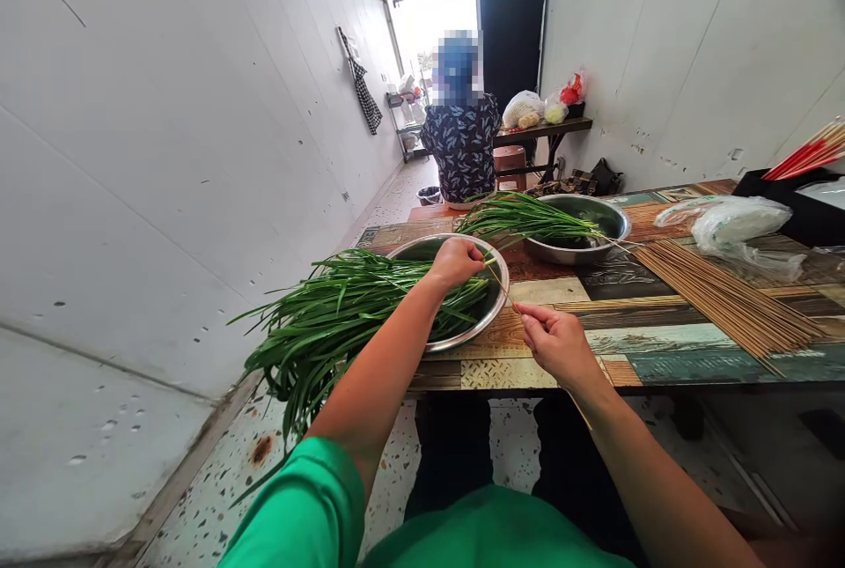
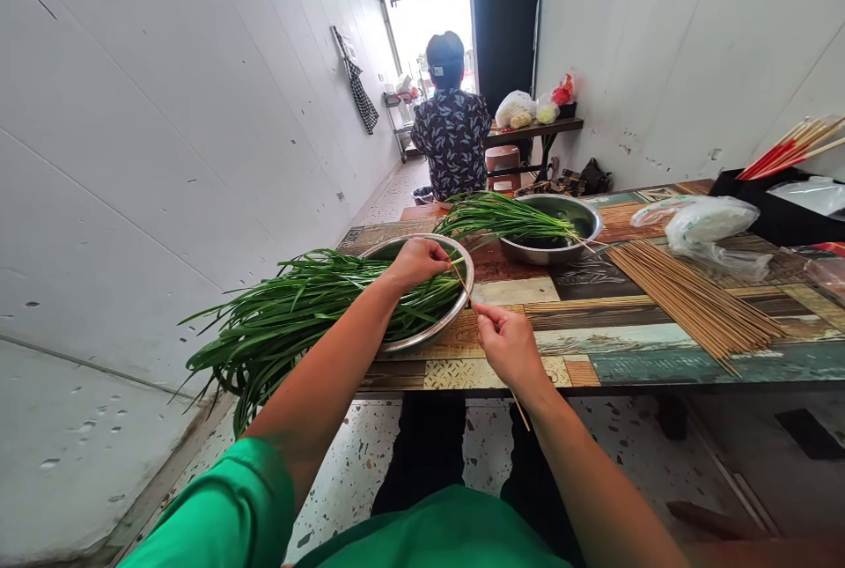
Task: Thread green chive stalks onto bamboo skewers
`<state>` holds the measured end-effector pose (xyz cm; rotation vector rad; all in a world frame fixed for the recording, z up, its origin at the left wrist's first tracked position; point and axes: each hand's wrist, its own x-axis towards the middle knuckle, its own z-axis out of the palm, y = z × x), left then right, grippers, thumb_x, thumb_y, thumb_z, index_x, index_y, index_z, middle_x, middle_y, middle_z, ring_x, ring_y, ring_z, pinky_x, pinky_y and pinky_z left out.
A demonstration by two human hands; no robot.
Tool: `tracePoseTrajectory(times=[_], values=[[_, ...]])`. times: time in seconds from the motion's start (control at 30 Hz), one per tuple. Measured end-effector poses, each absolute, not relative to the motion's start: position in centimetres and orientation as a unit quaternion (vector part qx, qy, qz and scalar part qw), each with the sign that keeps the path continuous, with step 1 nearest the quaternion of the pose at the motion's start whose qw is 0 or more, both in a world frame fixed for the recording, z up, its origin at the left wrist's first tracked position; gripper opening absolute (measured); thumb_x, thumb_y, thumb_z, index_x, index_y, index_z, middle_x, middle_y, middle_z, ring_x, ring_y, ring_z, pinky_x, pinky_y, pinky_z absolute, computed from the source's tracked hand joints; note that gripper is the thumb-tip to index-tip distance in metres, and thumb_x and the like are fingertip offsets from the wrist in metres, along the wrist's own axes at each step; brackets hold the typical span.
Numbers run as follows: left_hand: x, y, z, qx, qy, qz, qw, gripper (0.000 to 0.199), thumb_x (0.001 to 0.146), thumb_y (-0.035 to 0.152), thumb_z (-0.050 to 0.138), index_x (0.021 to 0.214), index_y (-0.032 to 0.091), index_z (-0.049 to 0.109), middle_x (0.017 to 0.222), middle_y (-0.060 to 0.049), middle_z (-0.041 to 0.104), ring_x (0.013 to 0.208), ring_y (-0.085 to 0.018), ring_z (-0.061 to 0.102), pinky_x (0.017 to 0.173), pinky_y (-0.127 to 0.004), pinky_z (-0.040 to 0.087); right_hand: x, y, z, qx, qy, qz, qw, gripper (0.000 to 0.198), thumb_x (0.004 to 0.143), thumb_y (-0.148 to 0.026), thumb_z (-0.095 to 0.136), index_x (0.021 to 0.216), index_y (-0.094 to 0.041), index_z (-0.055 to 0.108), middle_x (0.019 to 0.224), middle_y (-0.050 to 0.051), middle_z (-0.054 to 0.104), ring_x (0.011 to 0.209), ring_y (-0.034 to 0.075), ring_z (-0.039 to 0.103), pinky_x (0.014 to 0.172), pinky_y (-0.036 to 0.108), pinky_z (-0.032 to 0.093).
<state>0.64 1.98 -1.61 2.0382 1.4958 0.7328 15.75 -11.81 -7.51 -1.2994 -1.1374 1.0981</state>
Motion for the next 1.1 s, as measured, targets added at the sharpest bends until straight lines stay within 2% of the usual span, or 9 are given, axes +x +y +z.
tracePoseTrajectory(times=[0.4,0.67,0.87,0.93,1.03,1.1], values=[[0.1,2.0,-1.5,0.766,0.512,0.286,0.261,0.003,0.063,0.011,0.066,0.061,0.012,0.064,0.056,0.004,0.057,0.053,-0.006,0.044,0.053,-0.021,0.033,15.3,-11.7,-6.3,-0.516,-0.417,0.535,0.524,0.065,0.064,-0.043,0.06,0.113,-0.001,0.063,0.043,-0.01,0.038,0.035,0.004,0.024,0.036,0.02,0.014],[0.8,0.2,-0.5,0.781,0.45,0.271,0.337,0.003,0.062,0.013,0.066,0.062,0.012,0.064,0.06,0.003,0.06,0.055,-0.006,0.047,0.054,-0.02,0.036,14.7,-9.7,-5.7,-0.471,-0.369,0.567,0.566,0.035,0.063,-0.04,0.068,0.086,-0.015,0.058,0.042,-0.01,0.043,0.031,0.003,0.026,0.032,0.018,0.015],[0.9,-1.2,1.0,0.824,0.423,0.214,0.311,0.003,0.066,0.013,0.065,0.063,0.012,0.064,0.06,0.003,0.059,0.055,-0.006,0.046,0.055,-0.02,0.035,14.5,-6.9,-5.5,-0.438,-0.399,0.545,0.593,0.031,0.065,-0.041,0.073,0.072,-0.017,0.053,0.041,-0.008,0.046,0.028,0.003,0.028,0.03,0.018,0.014],[0.5,-1.6,1.8,0.802,0.463,0.254,0.281,0.004,0.07,0.016,0.064,0.067,0.013,0.065,0.063,0.002,0.061,0.058,-0.006,0.049,0.057,-0.02,0.037,14.6,-6.6,-5.8,-0.436,-0.392,0.538,0.605,0.032,0.066,-0.041,0.073,0.072,-0.017,0.054,0.042,-0.008,0.046,0.028,0.002,0.028,0.029,0.018,0.015],[-0.2,-2.9,3.8,0.757,0.493,0.333,0.271,0.012,0.081,0.021,0.059,0.084,0.014,0.067,0.071,-0.002,0.066,0.061,-0.008,0.054,0.063,-0.022,0.041,14.8,-6.6,-6.6,-0.437,-0.364,0.52,0.638,0.032,0.065,-0.042,0.072,0.074,-0.017,0.054,0.042,-0.009,0.046,0.028,0.002,0.028,0.028,0.018,0.016],[-0.5,-4.1,5.3,0.778,0.468,0.33,0.259,0.018,0.085,0.024,0.055,0.093,0.016,0.068,0.075,-0.003,0.068,0.064,-0.009,0.057,0.067,-0.024,0.043,14.8,-6.6,-7.1,-0.439,-0.347,0.511,0.653,0.032,0.065,-0.041,0.072,0.075,-0.017,0.054,0.042,-0.009,0.047,0.028,0.003,0.029,0.028,0.017,0.017]])
